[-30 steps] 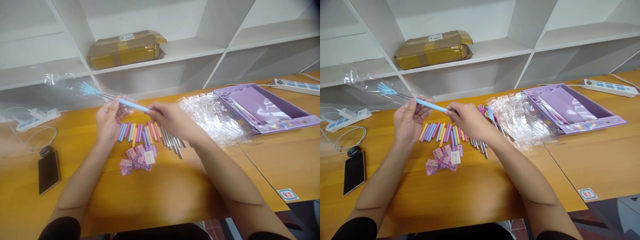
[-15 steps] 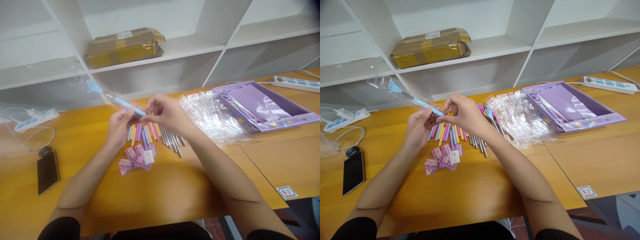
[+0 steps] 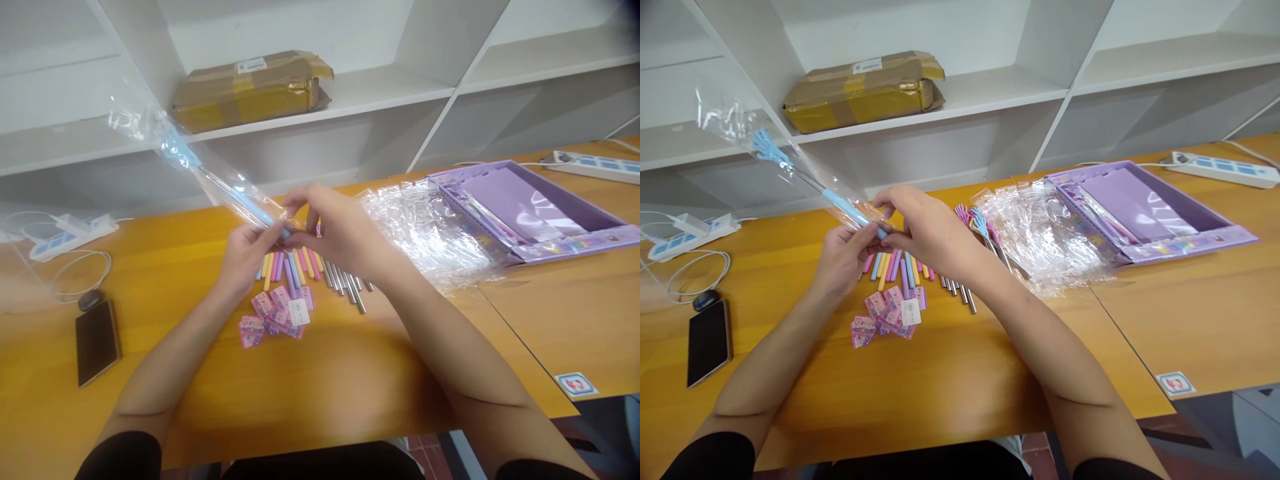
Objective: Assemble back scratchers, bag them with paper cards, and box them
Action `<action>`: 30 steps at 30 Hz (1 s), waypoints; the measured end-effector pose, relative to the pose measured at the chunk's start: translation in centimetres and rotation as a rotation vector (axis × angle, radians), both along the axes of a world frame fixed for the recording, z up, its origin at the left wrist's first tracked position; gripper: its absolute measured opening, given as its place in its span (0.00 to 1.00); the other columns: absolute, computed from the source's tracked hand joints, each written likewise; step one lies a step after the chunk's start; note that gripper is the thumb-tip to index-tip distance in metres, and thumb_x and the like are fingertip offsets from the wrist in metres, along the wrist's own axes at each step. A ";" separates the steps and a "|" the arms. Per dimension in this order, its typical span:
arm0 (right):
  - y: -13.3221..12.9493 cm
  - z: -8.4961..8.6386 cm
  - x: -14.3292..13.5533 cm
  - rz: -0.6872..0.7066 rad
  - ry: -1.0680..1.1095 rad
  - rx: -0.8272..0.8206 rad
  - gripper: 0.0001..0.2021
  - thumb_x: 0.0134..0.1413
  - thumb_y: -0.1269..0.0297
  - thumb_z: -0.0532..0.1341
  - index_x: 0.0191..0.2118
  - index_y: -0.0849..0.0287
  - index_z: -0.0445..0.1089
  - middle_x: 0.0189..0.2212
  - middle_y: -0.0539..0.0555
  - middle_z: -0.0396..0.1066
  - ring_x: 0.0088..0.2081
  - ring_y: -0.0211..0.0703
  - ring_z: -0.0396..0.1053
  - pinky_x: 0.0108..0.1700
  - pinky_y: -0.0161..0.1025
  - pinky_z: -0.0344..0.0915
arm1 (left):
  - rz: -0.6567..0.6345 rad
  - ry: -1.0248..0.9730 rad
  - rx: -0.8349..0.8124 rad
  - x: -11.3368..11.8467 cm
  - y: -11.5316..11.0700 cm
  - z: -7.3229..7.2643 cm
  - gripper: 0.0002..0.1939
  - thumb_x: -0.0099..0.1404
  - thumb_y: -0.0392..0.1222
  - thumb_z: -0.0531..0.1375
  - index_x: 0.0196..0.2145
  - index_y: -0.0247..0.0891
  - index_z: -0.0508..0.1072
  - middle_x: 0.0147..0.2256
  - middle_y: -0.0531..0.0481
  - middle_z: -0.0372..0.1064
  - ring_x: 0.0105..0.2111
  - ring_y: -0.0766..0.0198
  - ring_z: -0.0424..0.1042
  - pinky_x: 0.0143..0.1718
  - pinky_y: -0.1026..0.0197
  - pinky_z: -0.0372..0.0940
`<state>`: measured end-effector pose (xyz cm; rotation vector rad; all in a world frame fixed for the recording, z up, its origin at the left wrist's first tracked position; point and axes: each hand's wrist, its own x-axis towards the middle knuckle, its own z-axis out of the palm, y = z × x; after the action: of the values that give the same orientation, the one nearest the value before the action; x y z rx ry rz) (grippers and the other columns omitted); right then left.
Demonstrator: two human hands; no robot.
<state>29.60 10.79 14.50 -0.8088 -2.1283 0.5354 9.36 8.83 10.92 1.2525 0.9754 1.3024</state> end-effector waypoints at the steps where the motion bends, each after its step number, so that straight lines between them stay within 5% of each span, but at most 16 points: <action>1: -0.1 -0.1 -0.1 -0.015 -0.016 0.011 0.17 0.66 0.67 0.66 0.59 0.52 0.71 0.51 0.55 0.74 0.41 0.45 0.70 0.45 0.42 0.64 | -0.012 0.001 -0.008 0.2 -0.1 -0.3 0.21 0.64 0.59 0.73 0.38 0.36 0.83 0.39 0.41 0.85 0.38 0.53 0.85 0.41 0.57 0.80; 7: -0.1 -1.4 -0.3 -0.020 -0.194 0.245 0.14 0.73 0.69 0.58 0.58 0.52 0.72 0.53 0.56 0.75 0.43 0.42 0.72 0.41 0.37 0.64 | -0.097 0.017 0.014 0.3 -0.1 -0.6 0.20 0.68 0.59 0.71 0.39 0.36 0.83 0.40 0.43 0.84 0.40 0.53 0.84 0.42 0.56 0.79; 15: 0.0 -2.2 -0.3 0.047 -0.238 0.462 0.14 0.78 0.69 0.53 0.60 0.59 0.73 0.52 0.59 0.78 0.45 0.42 0.77 0.40 0.37 0.72 | -0.143 0.388 0.043 -2.5 -0.2 2.1 0.22 0.67 0.58 0.72 0.46 0.37 0.83 0.45 0.41 0.83 0.49 0.48 0.82 0.52 0.51 0.77; 19: 0.2 -3.0 -0.7 0.064 -0.122 0.577 0.12 0.79 0.66 0.55 0.57 0.60 0.74 0.51 0.58 0.79 0.47 0.42 0.79 0.43 0.38 0.77 | -0.179 0.253 0.143 -3.4 -0.4 3.4 0.30 0.64 0.51 0.75 0.60 0.41 0.77 0.57 0.40 0.79 0.57 0.47 0.78 0.56 0.50 0.76; 24: 0.1 -2.8 -0.6 0.079 -0.171 0.633 0.13 0.80 0.68 0.54 0.59 0.60 0.73 0.49 0.59 0.79 0.45 0.42 0.79 0.41 0.37 0.76 | -0.132 0.147 0.138 -3.7 -0.2 3.8 0.23 0.70 0.52 0.70 0.58 0.40 0.78 0.51 0.39 0.82 0.48 0.50 0.83 0.49 0.51 0.79; 30: 0.2 -2.5 -1.1 0.059 -0.177 0.647 0.07 0.79 0.66 0.56 0.50 0.59 0.71 0.42 0.54 0.77 0.38 0.37 0.74 0.35 0.35 0.68 | -0.075 0.173 0.128 -3.6 -0.2 3.9 0.26 0.65 0.54 0.74 0.55 0.38 0.78 0.48 0.39 0.84 0.48 0.50 0.84 0.46 0.53 0.81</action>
<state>28.53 11.00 11.99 -0.4338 -2.2880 -0.2120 5.79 8.64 14.81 1.5062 0.9684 1.2286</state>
